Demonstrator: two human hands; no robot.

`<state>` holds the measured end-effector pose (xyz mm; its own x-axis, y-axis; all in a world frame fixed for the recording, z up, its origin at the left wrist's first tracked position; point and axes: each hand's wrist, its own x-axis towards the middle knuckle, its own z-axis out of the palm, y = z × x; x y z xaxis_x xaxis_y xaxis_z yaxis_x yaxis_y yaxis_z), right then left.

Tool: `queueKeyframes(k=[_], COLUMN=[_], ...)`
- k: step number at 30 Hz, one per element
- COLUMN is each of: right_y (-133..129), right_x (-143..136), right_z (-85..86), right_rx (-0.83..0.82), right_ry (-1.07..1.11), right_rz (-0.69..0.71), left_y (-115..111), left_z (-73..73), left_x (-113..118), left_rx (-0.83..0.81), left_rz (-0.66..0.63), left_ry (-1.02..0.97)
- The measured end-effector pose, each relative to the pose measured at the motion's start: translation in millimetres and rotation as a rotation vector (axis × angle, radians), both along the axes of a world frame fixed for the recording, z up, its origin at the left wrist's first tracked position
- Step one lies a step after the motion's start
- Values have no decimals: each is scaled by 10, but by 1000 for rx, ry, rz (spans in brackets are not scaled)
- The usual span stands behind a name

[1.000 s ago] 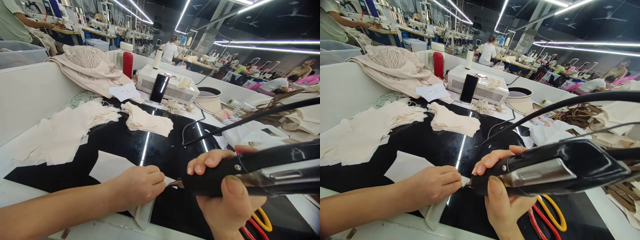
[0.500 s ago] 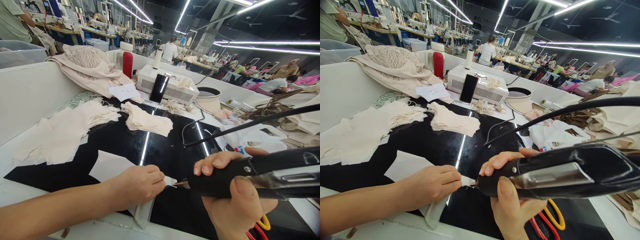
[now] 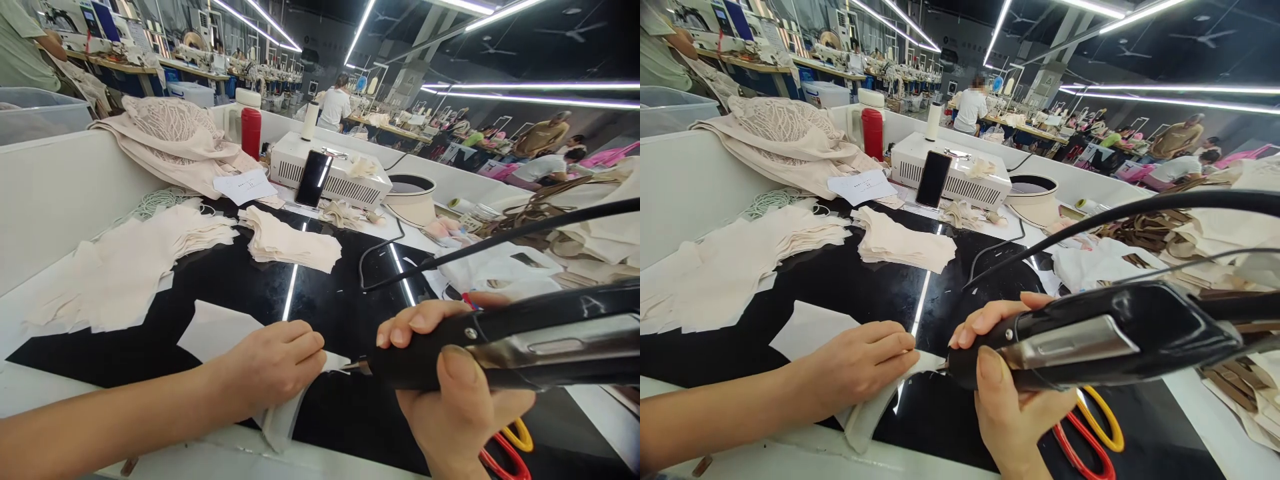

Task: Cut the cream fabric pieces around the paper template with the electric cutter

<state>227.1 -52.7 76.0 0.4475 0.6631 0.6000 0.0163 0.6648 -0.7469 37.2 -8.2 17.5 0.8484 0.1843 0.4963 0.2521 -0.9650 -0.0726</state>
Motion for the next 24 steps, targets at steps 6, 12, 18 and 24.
queueKeyframes(k=[6,12,18,24], right_y=[-51,-87,-135,-189], right_x=[12,8,-25,-67], right_z=[-33,-45,-27,-21], right_rx=[-9,-4,7,-28], right_ry=[-2,7,26,46], right_rz=[19,53,55,67], left_y=[-202,-279,-195,-189], left_z=[27,-4,15,-48], left_x=[-106,-211,-208,-197], left_rx=[-208,-376,-372,-348], left_rz=[110,197,176,202], left_ry=[52,129,131,155])
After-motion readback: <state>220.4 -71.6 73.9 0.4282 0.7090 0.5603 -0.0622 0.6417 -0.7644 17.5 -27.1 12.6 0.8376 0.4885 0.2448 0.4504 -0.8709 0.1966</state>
